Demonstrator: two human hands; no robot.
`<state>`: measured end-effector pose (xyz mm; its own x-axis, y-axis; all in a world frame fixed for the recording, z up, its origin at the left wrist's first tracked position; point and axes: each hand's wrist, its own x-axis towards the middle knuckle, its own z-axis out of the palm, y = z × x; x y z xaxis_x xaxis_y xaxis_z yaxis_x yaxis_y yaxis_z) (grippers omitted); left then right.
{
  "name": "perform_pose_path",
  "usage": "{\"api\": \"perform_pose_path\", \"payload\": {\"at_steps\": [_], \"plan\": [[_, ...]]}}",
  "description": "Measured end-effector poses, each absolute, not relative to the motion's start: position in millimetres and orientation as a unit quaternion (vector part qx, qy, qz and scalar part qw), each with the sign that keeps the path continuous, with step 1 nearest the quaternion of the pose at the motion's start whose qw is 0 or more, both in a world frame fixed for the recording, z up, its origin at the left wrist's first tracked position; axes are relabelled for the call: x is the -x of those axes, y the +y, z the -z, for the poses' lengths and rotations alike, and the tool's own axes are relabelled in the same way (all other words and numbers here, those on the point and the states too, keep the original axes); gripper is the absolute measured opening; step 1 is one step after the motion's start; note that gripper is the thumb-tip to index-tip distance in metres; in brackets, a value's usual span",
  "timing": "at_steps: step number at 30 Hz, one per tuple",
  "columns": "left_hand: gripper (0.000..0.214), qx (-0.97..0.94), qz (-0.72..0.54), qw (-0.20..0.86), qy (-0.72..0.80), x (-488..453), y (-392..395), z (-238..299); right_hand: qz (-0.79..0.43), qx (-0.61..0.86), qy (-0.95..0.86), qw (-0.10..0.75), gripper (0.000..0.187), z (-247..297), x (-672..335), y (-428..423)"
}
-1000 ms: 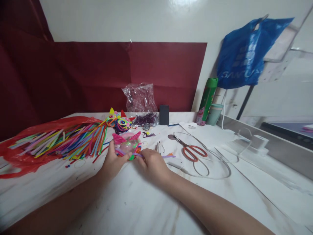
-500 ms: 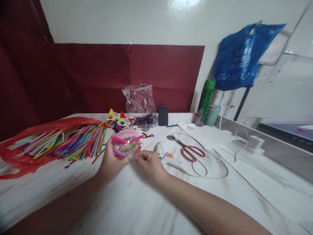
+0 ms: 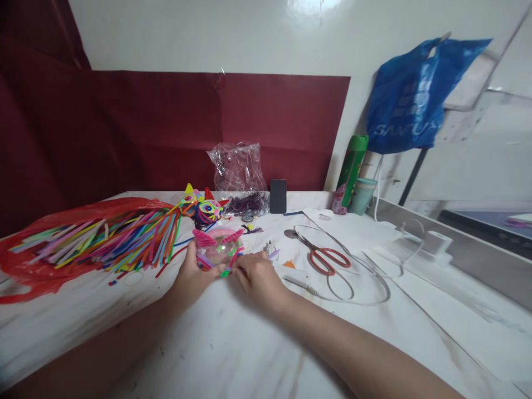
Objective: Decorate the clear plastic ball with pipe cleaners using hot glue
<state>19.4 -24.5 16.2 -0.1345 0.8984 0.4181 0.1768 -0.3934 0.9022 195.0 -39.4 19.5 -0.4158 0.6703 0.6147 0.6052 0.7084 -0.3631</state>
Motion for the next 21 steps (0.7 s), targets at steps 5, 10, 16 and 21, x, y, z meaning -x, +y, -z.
{"api": "perform_pose_path", "payload": {"at_steps": [5, 10, 16, 21], "plan": [[0.071, -0.559, -0.567, 0.327, 0.508, -14.2, -24.7, -25.7, 0.015, 0.384, -0.853, 0.354, 0.016, -23.7, -209.5, -27.8], [0.065, -0.539, -0.571, 0.328, 0.525, -7.3, -24.9, -35.0, 0.005, 0.433, -0.847, 0.31, 0.018, -29.9, -229.4, -10.7], [0.063, -0.491, -0.59, 0.401, 0.499, 2.3, -14.5, -33.0, 0.054, 0.461, -0.77, 0.439, 0.017, -34.8, -246.6, 1.6], [0.061, -0.476, -0.591, 0.445, 0.476, -0.4, -19.7, -33.5, 0.144, 0.377, -0.767, 0.499, 0.019, -39.8, -233.2, -15.7]]}}
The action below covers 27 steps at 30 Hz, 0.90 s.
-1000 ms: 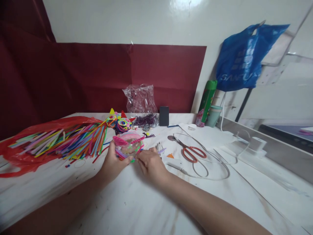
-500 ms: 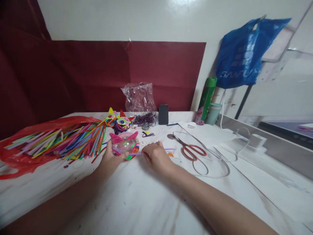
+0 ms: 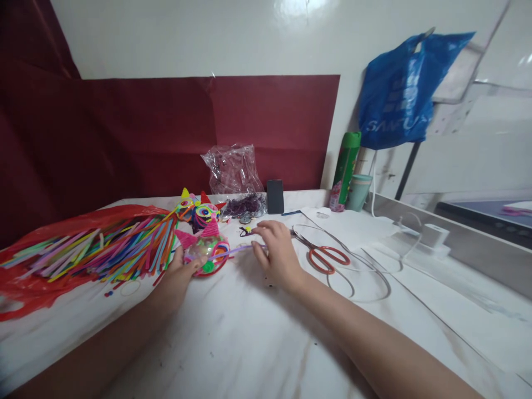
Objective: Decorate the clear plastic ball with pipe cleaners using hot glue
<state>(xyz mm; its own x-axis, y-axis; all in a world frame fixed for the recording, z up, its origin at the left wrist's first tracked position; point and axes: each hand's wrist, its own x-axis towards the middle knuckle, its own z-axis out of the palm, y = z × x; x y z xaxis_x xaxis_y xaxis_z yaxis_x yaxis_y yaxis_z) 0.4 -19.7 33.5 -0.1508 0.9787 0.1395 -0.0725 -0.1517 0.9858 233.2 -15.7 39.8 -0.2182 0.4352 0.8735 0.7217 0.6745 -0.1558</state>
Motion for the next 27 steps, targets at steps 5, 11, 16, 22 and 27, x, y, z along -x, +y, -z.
{"api": "perform_pose_path", "payload": {"at_steps": [5, 11, 16, 22, 27], "plan": [[0.061, -0.493, -0.573, 0.474, 0.451, -9.4, -30.3, -30.7, 0.117, 0.327, -0.838, 0.421, 0.027, -30.1, -206.9, -36.7], [0.063, -0.525, -0.539, 0.493, 0.437, -9.8, -28.1, -21.8, 0.053, 0.339, -0.847, 0.407, 0.031, -12.0, -197.4, -38.9], [0.06, -0.496, -0.546, 0.521, 0.43, -4.1, -22.3, -19.5, -0.004, 0.36, -0.836, 0.414, 0.031, -6.4, -200.0, -33.3], [0.065, -0.507, -0.535, 0.507, 0.447, -3.9, -19.1, -17.6, -0.022, 0.371, -0.824, 0.427, 0.03, -7.8, -200.1, -31.1], [0.068, -0.531, -0.526, 0.482, 0.458, -3.9, -14.0, -10.3, -0.011, 0.377, -0.816, 0.439, 0.007, -8.7, -198.8, -30.8]]}}
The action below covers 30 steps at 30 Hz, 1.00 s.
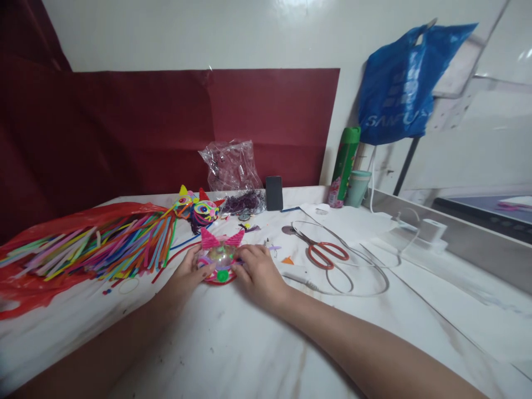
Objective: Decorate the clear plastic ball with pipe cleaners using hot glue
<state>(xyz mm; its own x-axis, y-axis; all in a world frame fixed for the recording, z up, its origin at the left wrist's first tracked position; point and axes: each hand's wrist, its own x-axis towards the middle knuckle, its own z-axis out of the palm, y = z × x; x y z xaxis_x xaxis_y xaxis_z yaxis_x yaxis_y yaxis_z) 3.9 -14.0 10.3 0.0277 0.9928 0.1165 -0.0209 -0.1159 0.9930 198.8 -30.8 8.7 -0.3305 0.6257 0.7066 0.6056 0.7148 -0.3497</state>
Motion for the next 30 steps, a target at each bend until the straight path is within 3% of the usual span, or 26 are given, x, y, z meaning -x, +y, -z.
{"api": "perform_pose_path", "payload": {"at_steps": [11, 18, 25, 30], "plan": [[0.07, -0.585, -0.504, 0.415, 0.481, -1.9, -8.4, -4.2, -0.019, 0.378, -0.813, 0.442, 0.013, -6.4, -197.7, -29.2], [0.1, -0.605, -0.486, 0.47, 0.421, -1.4, -10.1, -3.8, -0.031, 0.4, -0.804, 0.438, 0.014, -8.9, -203.5, -23.7], [0.092, -0.627, -0.502, 0.392, 0.448, -2.5, -3.9, 5.2, -0.043, 0.426, -0.795, 0.43, 0.008, -12.5, -202.8, -23.2], [0.078, -0.735, -0.489, 0.175, 0.435, -0.6, -11.5, -2.8, -0.042, 0.439, -0.792, 0.423, 0.008, -14.2, -202.6, -21.8]]}}
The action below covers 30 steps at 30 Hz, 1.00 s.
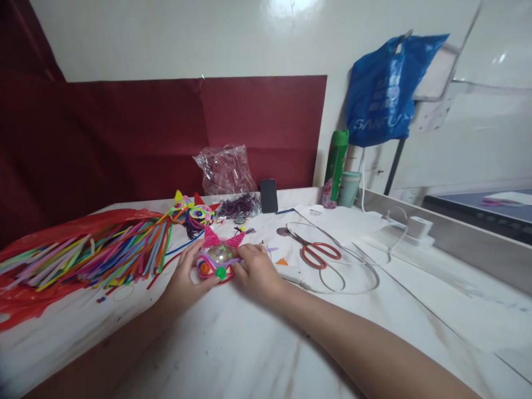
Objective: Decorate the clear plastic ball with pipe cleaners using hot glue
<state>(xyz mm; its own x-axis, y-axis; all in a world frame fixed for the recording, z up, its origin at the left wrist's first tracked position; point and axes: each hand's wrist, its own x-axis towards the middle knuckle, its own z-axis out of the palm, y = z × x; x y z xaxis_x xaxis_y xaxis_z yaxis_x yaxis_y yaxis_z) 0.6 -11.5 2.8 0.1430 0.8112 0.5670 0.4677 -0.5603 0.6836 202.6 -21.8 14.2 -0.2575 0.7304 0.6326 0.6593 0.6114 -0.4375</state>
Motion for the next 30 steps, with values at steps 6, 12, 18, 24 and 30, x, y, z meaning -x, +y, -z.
{"api": "perform_pose_path", "payload": {"at_steps": [6, 12, 18, 24, 30], "plan": [[0.064, -0.801, -0.42, 0.076, 0.42, 0.4, -12.9, -5.8, -0.028, 0.433, -0.794, 0.426, 0.007, -12.1, -204.3, -18.6], [0.061, -0.784, -0.44, 0.056, 0.435, -0.3, -7.8, -6.0, 0.035, 0.404, -0.788, 0.462, 0.025, -30.4, -217.6, -17.7], [0.057, -0.756, -0.456, 0.059, 0.466, 2.2, -1.3, -7.1, 0.061, 0.482, -0.689, 0.538, 0.018, -84.7, -280.7, -5.5], [0.059, -0.758, -0.42, 0.057, 0.496, 11.9, 16.5, -14.8, 0.001, 0.638, -0.606, 0.475, 0.014, -80.7, -361.5, 2.2], [0.06, -0.777, -0.371, 0.032, 0.507, 17.0, 17.7, -28.9, -0.042, 0.687, -0.618, 0.379, 0.016, -36.8, -368.6, -2.1]]}}
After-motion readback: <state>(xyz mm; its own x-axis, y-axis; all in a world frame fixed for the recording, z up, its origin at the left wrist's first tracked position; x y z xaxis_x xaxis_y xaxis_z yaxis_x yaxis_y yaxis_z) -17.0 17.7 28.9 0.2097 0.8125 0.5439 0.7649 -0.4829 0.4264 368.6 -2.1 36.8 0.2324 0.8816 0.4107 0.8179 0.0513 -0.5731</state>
